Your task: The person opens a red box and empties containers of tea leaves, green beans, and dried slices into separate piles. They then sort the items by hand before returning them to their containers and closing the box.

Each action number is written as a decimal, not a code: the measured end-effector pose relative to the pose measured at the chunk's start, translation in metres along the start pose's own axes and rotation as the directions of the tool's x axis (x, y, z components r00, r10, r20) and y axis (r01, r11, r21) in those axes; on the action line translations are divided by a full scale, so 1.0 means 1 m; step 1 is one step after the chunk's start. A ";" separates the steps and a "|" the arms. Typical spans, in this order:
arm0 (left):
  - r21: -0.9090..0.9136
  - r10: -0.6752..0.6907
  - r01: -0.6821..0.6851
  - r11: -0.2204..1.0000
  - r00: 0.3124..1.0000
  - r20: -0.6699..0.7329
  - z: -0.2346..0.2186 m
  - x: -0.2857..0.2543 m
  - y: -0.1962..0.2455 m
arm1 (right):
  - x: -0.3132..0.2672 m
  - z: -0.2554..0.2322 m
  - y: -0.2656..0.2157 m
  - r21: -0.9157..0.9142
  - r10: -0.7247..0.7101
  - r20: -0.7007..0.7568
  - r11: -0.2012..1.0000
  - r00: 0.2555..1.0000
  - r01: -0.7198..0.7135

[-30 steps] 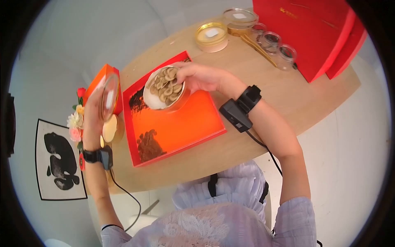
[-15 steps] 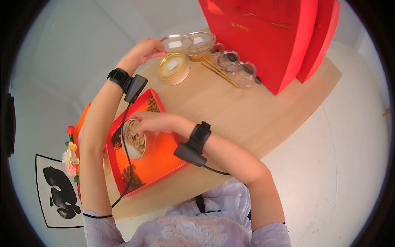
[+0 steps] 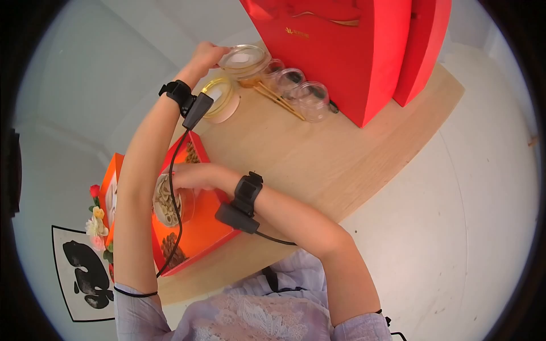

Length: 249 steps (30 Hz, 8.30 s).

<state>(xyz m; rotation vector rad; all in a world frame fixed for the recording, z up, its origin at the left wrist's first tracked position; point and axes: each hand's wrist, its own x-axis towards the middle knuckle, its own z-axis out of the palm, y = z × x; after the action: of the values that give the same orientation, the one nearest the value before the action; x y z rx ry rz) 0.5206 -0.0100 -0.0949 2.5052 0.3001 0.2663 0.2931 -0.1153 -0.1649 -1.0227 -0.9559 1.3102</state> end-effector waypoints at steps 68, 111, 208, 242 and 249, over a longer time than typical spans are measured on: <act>0.409 0.361 -0.164 0.898 0.806 -0.469 -0.100 -0.425 -0.067 | 0.011 -0.019 0.013 -0.322 -0.342 -0.334 0.917 0.878 0.234; 0.394 0.013 0.159 0.905 0.917 -0.399 -0.173 -0.469 -0.124 | -0.070 -0.021 -0.055 -0.728 -0.413 -0.374 0.685 0.830 0.012; -0.515 -0.126 -0.045 0.856 0.948 -0.292 -0.121 -0.452 -0.259 | -0.036 0.045 0.009 -0.950 -0.138 -0.087 0.309 0.987 -0.040; -0.583 -0.168 -0.020 0.812 0.949 -0.266 -0.117 -0.446 -0.266 | -0.044 0.067 -0.021 -0.964 -0.390 -0.133 0.263 0.911 -0.028; -0.569 -0.177 0.002 0.822 0.951 -0.253 -0.117 -0.447 -0.277 | -0.039 0.066 -0.002 -0.907 -0.035 -0.116 0.412 0.993 -0.091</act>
<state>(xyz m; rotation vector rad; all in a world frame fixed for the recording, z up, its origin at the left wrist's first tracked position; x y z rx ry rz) 0.0214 0.1516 -0.2173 1.8511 0.3936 0.6026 0.2287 -0.1510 -0.1429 -1.9417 -1.6374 0.6280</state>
